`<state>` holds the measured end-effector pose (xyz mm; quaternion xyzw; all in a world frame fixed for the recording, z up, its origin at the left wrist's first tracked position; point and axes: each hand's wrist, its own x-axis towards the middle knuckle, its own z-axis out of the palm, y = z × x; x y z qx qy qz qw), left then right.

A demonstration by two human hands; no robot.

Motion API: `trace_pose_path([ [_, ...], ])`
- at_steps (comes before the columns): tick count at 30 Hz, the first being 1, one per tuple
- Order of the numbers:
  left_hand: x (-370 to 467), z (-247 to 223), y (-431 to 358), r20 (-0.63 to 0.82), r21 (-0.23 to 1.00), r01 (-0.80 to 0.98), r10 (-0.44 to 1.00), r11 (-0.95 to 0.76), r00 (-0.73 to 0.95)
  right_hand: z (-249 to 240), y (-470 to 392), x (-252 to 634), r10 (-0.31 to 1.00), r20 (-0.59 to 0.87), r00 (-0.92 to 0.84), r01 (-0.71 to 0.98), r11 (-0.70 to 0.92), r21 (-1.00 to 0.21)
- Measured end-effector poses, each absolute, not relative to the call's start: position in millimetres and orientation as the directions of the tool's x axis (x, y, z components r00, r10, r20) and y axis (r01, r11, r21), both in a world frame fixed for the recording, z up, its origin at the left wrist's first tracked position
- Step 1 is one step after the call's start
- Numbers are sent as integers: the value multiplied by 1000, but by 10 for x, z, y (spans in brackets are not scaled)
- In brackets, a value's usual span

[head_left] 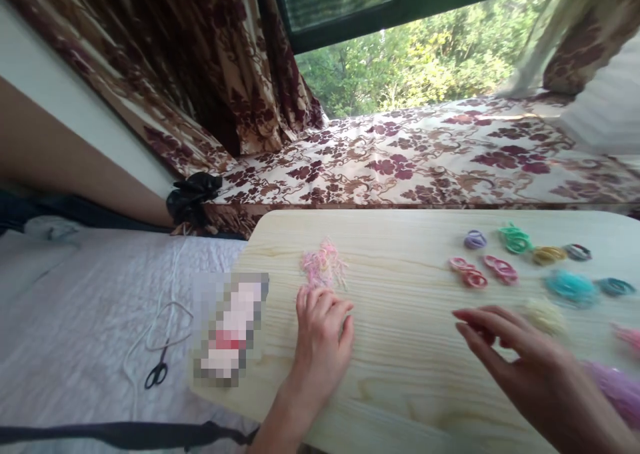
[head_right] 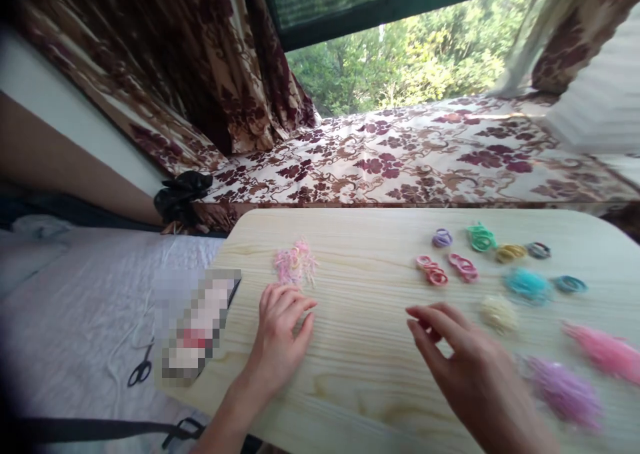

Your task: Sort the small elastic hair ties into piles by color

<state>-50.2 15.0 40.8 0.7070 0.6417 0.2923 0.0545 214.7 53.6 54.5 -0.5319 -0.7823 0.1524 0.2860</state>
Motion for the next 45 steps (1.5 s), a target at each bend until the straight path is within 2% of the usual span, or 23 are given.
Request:
trace_pose_path([
  [3,-596,421,126,353,414,904,934,-108,-50,522,659,1609,878,242,-414,675,474,-566],
  [7,-674,441,97,323,341,938,945,-65,-52,518,814,1172,831,176,-528,657,531,-535],
  [19,-574,439,264,181,231,970,983,-73,31,437,776,1264,822,188,-538,670,552,-497],
  [26,-594,524,137,181,253,954,976,-162,117,437,753,1315,828,192,-526,659,540,-523],
  [32,-697,529,212,184,195,979,983,-51,15,435,776,1196,819,118,-562,680,538,-497],
  [35,-708,537,199,191,211,976,981,-61,20,468,810,1083,811,68,-581,707,544,-453],
  [40,-740,524,77,283,288,957,958,-46,-39,541,859,911,815,1,-579,763,542,-351],
  [45,-803,442,53,286,318,948,956,-29,-67,557,881,824,821,-24,-571,790,541,-288],
])
